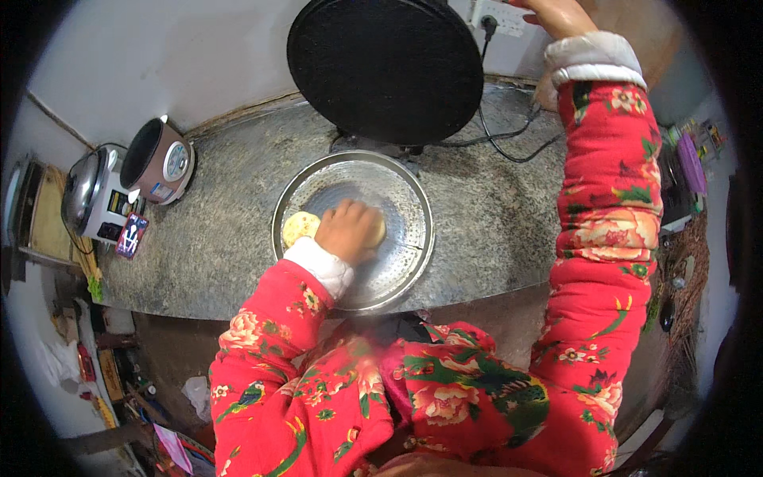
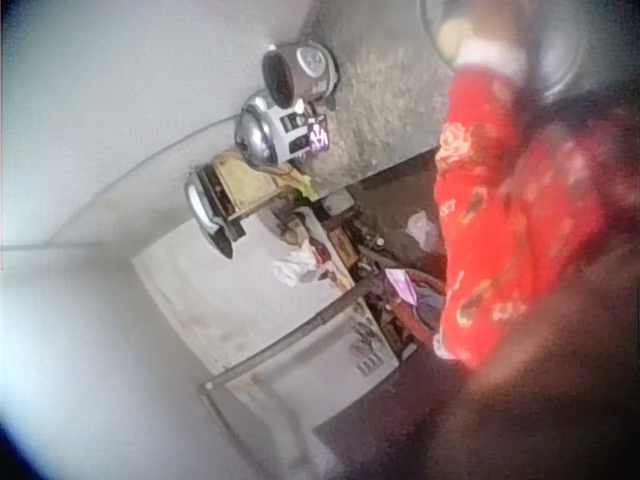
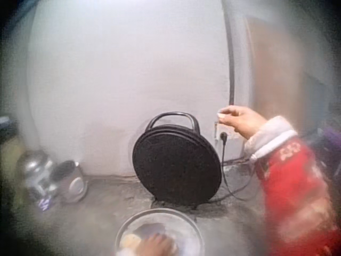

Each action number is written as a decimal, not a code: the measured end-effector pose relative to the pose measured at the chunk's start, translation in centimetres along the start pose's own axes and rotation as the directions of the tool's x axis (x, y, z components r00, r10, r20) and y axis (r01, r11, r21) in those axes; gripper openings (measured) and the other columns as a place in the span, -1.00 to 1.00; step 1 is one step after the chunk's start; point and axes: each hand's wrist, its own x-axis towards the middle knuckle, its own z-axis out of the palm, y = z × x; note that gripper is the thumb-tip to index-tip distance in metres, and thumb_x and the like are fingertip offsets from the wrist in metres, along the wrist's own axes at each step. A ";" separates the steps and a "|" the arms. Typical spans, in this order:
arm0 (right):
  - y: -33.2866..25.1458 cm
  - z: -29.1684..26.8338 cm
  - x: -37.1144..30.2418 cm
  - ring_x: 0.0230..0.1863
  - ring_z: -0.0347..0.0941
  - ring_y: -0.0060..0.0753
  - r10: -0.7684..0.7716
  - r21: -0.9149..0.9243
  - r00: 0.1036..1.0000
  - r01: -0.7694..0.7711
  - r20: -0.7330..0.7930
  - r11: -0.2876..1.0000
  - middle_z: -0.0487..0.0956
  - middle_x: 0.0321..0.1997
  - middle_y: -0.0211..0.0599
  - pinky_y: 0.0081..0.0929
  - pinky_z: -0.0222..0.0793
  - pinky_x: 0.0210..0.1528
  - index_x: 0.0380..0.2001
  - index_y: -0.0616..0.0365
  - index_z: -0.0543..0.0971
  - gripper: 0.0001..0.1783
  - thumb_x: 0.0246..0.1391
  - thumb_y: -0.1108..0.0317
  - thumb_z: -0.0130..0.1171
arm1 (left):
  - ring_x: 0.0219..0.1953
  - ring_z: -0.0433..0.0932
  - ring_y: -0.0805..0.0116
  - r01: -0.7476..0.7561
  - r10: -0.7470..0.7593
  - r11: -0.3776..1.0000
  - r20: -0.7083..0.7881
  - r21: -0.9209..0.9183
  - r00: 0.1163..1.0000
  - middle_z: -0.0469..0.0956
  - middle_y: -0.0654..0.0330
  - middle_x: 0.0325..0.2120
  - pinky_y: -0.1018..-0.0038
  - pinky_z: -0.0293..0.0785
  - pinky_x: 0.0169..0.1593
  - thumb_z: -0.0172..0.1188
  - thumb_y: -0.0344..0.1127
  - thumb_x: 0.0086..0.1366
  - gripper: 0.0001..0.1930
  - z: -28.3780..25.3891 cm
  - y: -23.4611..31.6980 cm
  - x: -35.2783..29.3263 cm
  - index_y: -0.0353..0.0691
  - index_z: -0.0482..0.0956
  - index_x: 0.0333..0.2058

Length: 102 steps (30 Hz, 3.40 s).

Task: The person opens a sandwich press, removes two cooked buns, and places them on a tray. They then stir a pot of soup containing noodles and greens with chopsticks and continue stirring for the remainder of the clip.

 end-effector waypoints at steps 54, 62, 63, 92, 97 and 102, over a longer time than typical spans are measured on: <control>5.0 17.7 -24.2 -0.12 0.24 -0.13 -0.331 -0.072 0.853 0.390 0.404 0.918 0.40 -0.20 -0.12 -0.34 0.17 -0.04 -0.27 0.26 0.46 -0.67 -0.25 0.51 0.11 | -0.22 0.39 0.07 0.113 -0.141 0.989 -0.379 -0.095 0.915 0.42 0.04 -0.28 0.27 0.33 -0.13 0.20 -0.39 -0.15 -0.60 0.2 -2.7 -5.1 -0.23 0.43 -0.22; 6.0 22.9 -21.4 0.00 0.17 -0.09 -0.204 -0.386 0.717 0.566 0.666 0.729 0.27 -0.02 -0.14 -0.26 0.16 -0.03 -0.08 0.07 0.35 -0.33 -0.42 0.34 0.30 | -0.01 0.22 0.08 0.400 -0.397 0.916 -0.187 -0.024 0.899 0.29 0.11 -0.09 0.21 0.22 -0.03 0.33 -0.18 -0.25 -0.26 -0.4 -5.6 -9.3 -0.16 0.25 -0.02; 5.9 23.8 -21.2 0.01 0.16 -0.09 -0.186 -0.404 0.705 0.579 0.684 0.708 0.26 -0.01 -0.13 -0.25 0.15 -0.03 -0.08 0.06 0.35 -0.32 -0.43 0.32 0.30 | 0.00 0.22 0.09 0.416 -0.411 0.909 -0.171 -0.005 0.895 0.28 0.12 -0.08 0.20 0.22 -0.04 0.34 -0.15 -0.27 -0.24 -0.2 -5.3 -8.9 -0.14 0.24 -0.01; 4.2 8.6 8.7 -0.01 0.30 -0.24 -0.127 -0.158 0.981 0.104 -0.145 0.982 0.39 -0.04 -0.03 -0.44 0.15 0.04 -0.03 0.33 0.32 -0.35 -0.16 0.13 0.18 | -0.05 0.27 0.09 0.392 -0.435 0.899 -0.495 -0.194 0.753 0.34 0.07 -0.16 0.26 0.21 -0.02 0.23 -0.31 -0.11 -0.48 -2.5 -3.4 -14.5 -0.19 0.34 -0.10; 7.3 6.1 13.5 -0.26 0.41 -0.40 -0.008 -0.169 0.996 -0.008 -0.094 0.986 0.51 -0.28 -0.24 -0.54 0.28 -0.19 -0.14 0.27 0.43 -0.52 -0.15 0.25 0.19 | -0.06 0.27 0.10 0.478 -0.522 0.847 -0.531 -0.232 0.668 0.35 0.08 -0.19 0.27 0.21 -0.03 0.22 -0.32 -0.10 -0.50 -2.5 -3.0 -18.9 -0.18 0.34 -0.11; 3.1 5.6 7.0 -0.54 0.29 -0.68 -0.023 0.108 0.995 0.012 0.102 0.994 0.43 -0.52 -0.52 -0.72 0.16 -0.54 -0.26 0.15 0.47 -0.72 -0.12 0.36 0.14 | -0.05 0.27 0.08 0.469 -0.544 0.837 -0.515 -0.282 0.662 0.35 0.06 -0.18 0.28 0.20 -0.01 0.19 -0.32 -0.07 -0.52 -2.4 -2.8 -21.4 -0.20 0.33 -0.10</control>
